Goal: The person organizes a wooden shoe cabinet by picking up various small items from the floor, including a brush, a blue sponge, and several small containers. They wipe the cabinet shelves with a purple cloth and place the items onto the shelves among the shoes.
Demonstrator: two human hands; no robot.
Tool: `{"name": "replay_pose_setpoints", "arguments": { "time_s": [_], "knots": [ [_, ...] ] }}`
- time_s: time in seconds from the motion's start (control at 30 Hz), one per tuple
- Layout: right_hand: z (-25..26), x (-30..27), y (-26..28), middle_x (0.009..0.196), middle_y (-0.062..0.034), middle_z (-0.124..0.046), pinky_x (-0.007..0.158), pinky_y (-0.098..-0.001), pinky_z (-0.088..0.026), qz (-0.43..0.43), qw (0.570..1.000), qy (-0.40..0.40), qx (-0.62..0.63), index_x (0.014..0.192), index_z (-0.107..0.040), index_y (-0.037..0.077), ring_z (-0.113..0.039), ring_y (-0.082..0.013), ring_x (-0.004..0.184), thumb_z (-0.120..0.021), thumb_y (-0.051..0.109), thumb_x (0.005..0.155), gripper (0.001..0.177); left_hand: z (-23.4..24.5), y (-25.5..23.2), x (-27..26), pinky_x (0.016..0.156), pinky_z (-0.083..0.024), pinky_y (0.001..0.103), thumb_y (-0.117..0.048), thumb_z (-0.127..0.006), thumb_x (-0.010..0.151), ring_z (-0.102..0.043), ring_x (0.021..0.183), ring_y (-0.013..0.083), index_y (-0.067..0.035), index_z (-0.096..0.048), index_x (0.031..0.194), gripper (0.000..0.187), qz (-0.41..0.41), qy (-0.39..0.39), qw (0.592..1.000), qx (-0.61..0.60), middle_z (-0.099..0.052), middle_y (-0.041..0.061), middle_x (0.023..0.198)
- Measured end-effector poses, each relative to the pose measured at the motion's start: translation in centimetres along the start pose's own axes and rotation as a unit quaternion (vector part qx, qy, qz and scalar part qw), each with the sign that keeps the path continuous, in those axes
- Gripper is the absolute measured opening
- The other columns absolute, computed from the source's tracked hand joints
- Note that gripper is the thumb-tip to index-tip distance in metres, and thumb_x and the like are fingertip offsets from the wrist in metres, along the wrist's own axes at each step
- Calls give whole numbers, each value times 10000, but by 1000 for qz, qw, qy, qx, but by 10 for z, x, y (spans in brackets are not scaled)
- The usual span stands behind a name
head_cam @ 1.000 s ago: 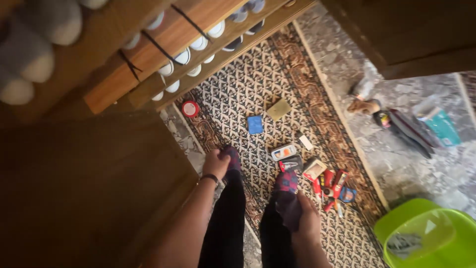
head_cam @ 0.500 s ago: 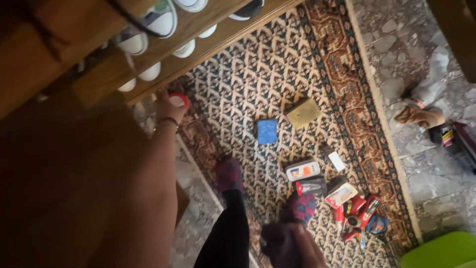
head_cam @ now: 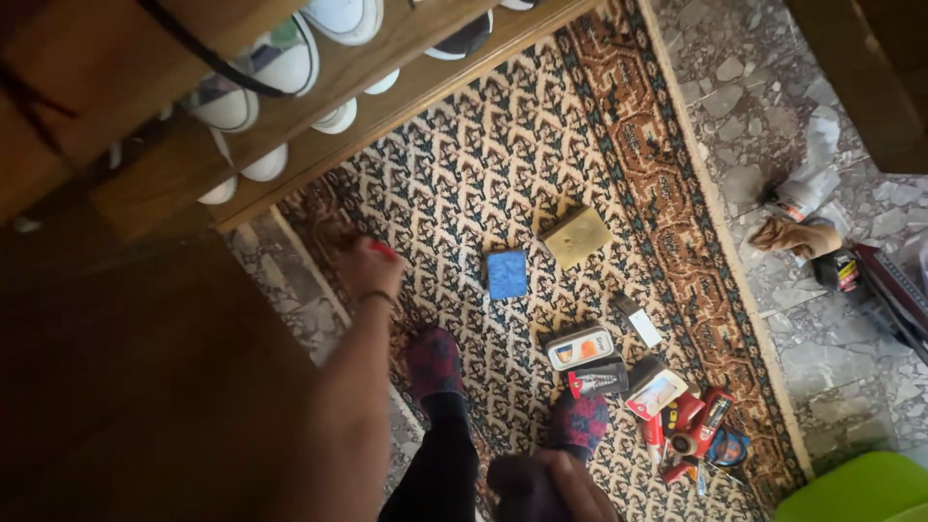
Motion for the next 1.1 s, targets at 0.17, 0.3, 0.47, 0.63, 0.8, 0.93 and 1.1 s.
{"name": "replay_pose_setpoints", "arguments": {
  "time_s": [0.17,0.3,0.47,0.63,0.8,0.93,1.1],
  "knots": [
    [-90,-21,64,1167,-208,-713,953,-536,-506,-24,988,-48,146,1344,-616,0,-677,-380,989,-499,514,972,646,95,-57,-113,659,-589,363,-397,-555,889,-680,821,209,-123,-623,1205,423,302,377,444,-755,-709,112,1025],
    [-113,-85,104,1246,-170,-698,962,-485,-514,45,982,13,182,1371,-589,18,-681,-341,1063,-455,503,981,637,224,-80,-177,652,-564,366,-502,-433,963,-672,808,251,-80,-585,1319,573,173,498,262,-809,-712,217,1119],
    [-165,-215,168,1409,-234,-621,1044,-515,-484,370,924,55,84,1447,-528,-35,-615,-383,1234,-509,237,999,524,366,-89,-232,799,-551,396,-596,-375,1046,-685,933,268,-63,-564,1452,696,79,547,207,-808,-689,143,1206],
    [-243,-347,221,1481,-217,-561,1187,-479,-360,719,587,47,-370,1387,-591,57,-515,-373,1416,-602,215,958,458,453,-104,-288,1054,-490,353,-633,-355,978,-654,1186,228,-62,-596,1365,730,121,525,296,-789,-697,97,1308],
    [-267,-429,245,1472,-191,-572,1164,-487,-358,764,456,38,-454,1324,-675,116,-506,-390,1402,-639,227,930,411,514,-110,-319,1101,-434,339,-528,-382,1031,-589,1265,218,-66,-590,1381,615,57,461,316,-827,-643,81,1379],
    [-291,-472,265,1294,-131,-690,1126,-450,-420,786,471,57,-396,1194,-747,125,-603,-350,1305,-654,166,908,304,548,-112,-319,1174,-382,334,-443,-360,1029,-530,1354,190,-71,-508,1435,571,-105,420,301,-850,-576,73,1452],
    [-316,-488,289,1061,-77,-778,975,-359,-558,792,508,84,-329,1017,-793,133,-737,-261,1087,-673,146,896,171,626,-130,-318,1206,-331,334,-392,-353,1031,-495,1368,181,-30,-480,1400,533,-195,322,125,-918,-573,68,1407]
  ]
}}
Point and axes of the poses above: each hand's wrist, its own x-axis towards the middle knuckle, its own z-axis out of the back of the hand, y = z × x, the point moved 2 cm from there along x, towards the middle knuckle
